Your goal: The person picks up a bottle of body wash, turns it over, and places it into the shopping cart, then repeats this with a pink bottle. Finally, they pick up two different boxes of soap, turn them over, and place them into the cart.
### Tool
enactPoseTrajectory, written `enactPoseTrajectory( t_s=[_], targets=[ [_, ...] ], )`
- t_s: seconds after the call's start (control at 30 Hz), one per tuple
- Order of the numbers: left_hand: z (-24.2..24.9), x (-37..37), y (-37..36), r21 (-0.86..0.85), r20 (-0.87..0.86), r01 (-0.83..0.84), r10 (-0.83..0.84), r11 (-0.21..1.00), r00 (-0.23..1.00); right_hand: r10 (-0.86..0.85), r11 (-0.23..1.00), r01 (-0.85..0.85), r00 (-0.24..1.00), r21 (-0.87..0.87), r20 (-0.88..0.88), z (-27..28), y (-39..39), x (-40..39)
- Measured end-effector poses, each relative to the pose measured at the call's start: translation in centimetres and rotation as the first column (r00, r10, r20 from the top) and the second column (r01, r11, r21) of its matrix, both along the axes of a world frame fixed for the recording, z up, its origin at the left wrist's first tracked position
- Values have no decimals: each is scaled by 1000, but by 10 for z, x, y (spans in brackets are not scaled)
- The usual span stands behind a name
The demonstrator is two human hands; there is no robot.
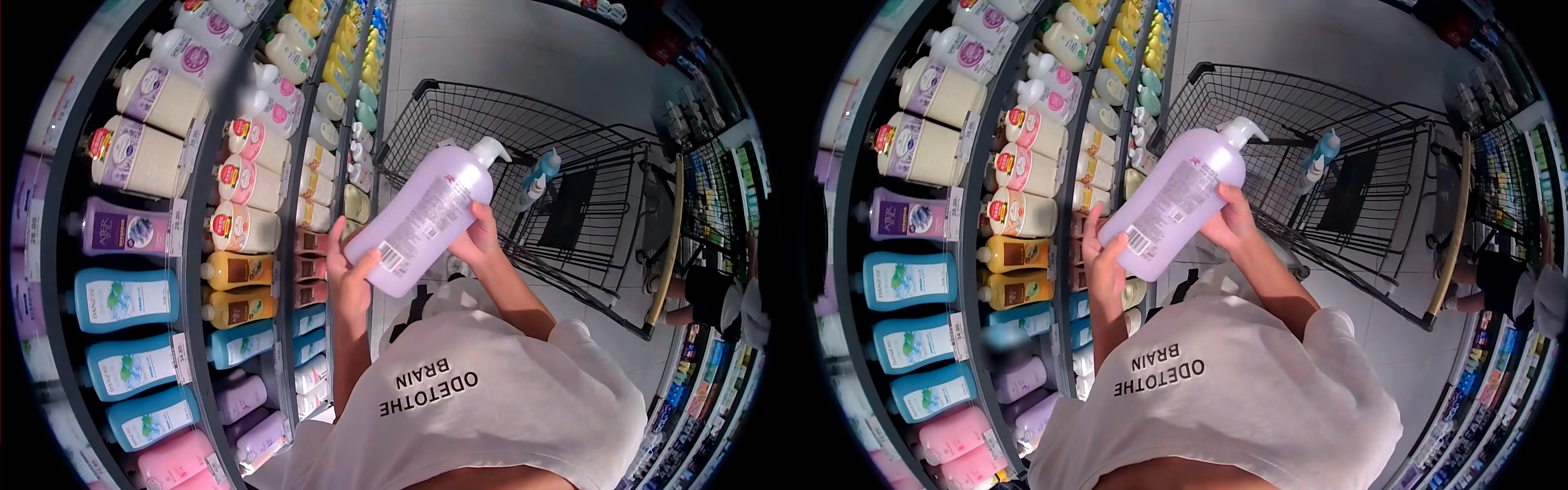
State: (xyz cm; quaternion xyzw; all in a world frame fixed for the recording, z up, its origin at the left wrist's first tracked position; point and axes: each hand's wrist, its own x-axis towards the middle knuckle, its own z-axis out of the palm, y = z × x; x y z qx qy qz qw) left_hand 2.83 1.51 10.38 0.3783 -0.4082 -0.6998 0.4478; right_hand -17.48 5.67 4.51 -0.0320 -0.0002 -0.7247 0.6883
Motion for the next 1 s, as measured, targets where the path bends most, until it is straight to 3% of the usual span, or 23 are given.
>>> enactPoseTrajectory(
  t_s=[0.23, 0.37, 0.47, 0.57, 0.6, 0.67, 0.8, 1.0],
  targets=[
    [22, -22, -32, -170, 162, -31, 59, 985, 985, 231, 969, -239, 966, -60, -115, 5, 24, -39],
    [15, -32, -44, -119, 92, -29, 40, 993, 995, 192, 974, -204, 974, -99, -123, 2, 30, -42],
    [7, -37, -45, -10, -105, 27, -28, 1000, 994, 134, 986, -144, 985, -87, -113, -3, 34, -38],
    [-37, -14, -45, -5, -13, 224, -224, 975, 974, 58, 997, -67, 984, -49, -166, 2, 34, -41],
    [-37, -21, -38, 105, -21, 137, -136, 985, 990, 48, 997, -60, 978, -52, -204, -1, 33, -46],
    [-38, -34, -35, 24, 78, 114, -115, 993, 990, 47, 995, -66, 972, -73, -231, -2, 32, -50],
    [-7, -56, -38, -161, 205, 74, -40, 984, 978, 49, 993, -59, 993, -100, -104, -1, 27, -51],
    [27, -73, -51, -217, 363, 179, -90, 960, 927, 62, 998, -62, 996, 1, -57, -11, 30, -59]
  ],
)
